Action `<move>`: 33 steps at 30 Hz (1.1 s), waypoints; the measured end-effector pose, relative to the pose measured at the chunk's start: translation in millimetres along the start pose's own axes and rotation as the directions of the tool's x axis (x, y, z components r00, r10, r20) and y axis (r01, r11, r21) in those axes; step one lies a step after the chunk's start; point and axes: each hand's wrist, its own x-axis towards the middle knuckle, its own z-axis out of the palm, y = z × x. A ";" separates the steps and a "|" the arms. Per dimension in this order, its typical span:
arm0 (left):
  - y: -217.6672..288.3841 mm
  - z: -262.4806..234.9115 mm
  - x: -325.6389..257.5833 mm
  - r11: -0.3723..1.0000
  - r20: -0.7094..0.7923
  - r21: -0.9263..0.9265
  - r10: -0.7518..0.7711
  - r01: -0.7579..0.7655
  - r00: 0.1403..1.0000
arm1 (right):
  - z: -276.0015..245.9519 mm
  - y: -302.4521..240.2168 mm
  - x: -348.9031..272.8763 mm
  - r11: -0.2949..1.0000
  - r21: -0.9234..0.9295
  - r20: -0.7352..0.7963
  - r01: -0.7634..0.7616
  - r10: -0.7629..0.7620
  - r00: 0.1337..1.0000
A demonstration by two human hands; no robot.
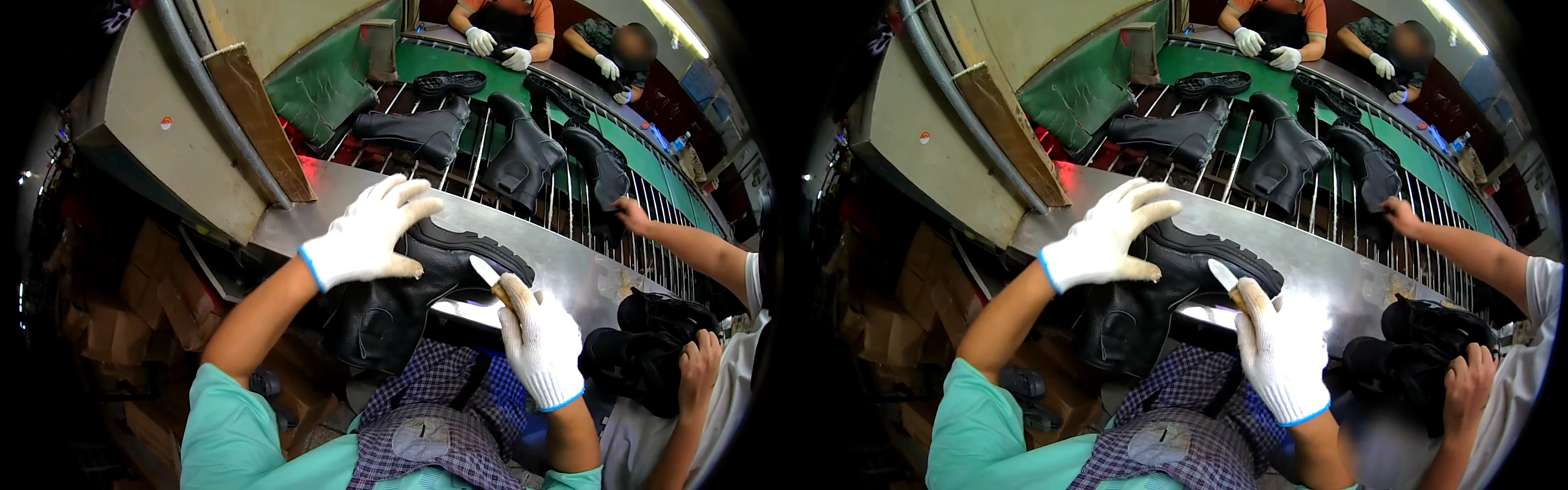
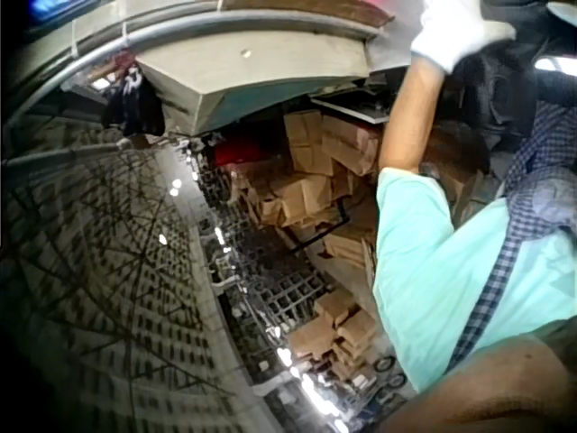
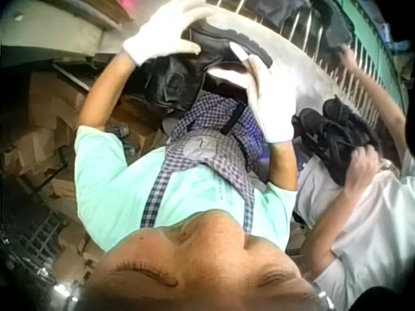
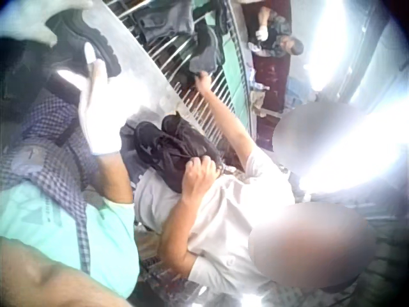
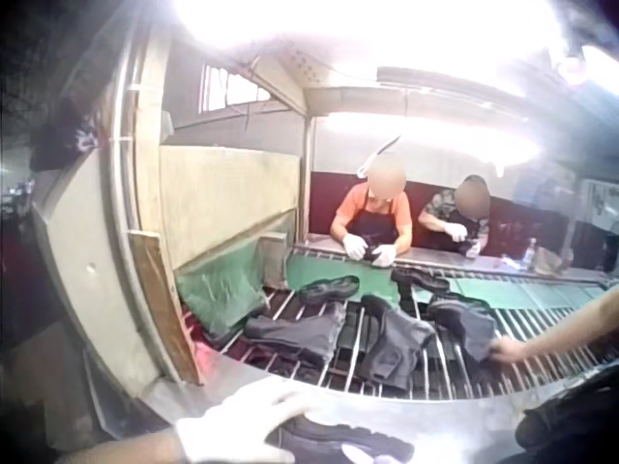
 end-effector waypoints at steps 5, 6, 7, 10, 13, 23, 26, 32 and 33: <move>-38.6 15.5 19.1 0.999 0.028 -0.026 0.025 -0.025 0.999 | 14.0 -16.7 26.1 0.992 -0.126 0.091 -0.002 0.013 0.996; -42.1 16.0 20.8 0.999 0.021 -0.038 0.027 -0.026 0.999 | 21.0 -18.9 35.2 0.997 -0.074 0.102 -0.018 0.026 0.994; -44.3 19.7 21.0 0.998 0.019 -0.051 0.029 -0.028 0.999 | 25.1 -20.6 41.0 0.999 -0.022 0.114 -0.034 0.036 0.993; -41.5 23.3 21.6 0.998 -0.010 -0.054 0.037 -0.037 0.999 | 36.2 -1.8 41.9 0.939 0.337 0.110 -0.075 0.040 0.993; -35.0 25.5 19.3 0.998 -0.040 -0.057 0.030 -0.032 0.999 | 46.3 13.1 45.7 0.615 0.712 0.333 -0.340 0.132 0.934; -25.2 29.8 4.6 0.998 -0.078 -0.065 0.018 -0.023 0.997 | 41.9 -55.0 71.5 0.971 0.182 0.235 0.155 -0.195 0.952; -25.6 25.9 0.3 0.997 -0.078 -0.068 0.014 -0.020 0.997 | 35.5 -84.8 58.4 0.963 0.023 0.251 0.267 -0.264 0.931; -28.0 27.3 -2.6 0.997 -0.074 -0.070 0.011 -0.016 0.997 | 30.7 -54.2 52.6 0.955 0.120 0.115 0.271 -0.285 0.952; -28.4 27.5 -3.8 0.998 -0.074 -0.068 0.009 -0.014 0.997 | 28.0 -55.8 54.4 0.969 0.136 0.106 0.204 -0.219 0.970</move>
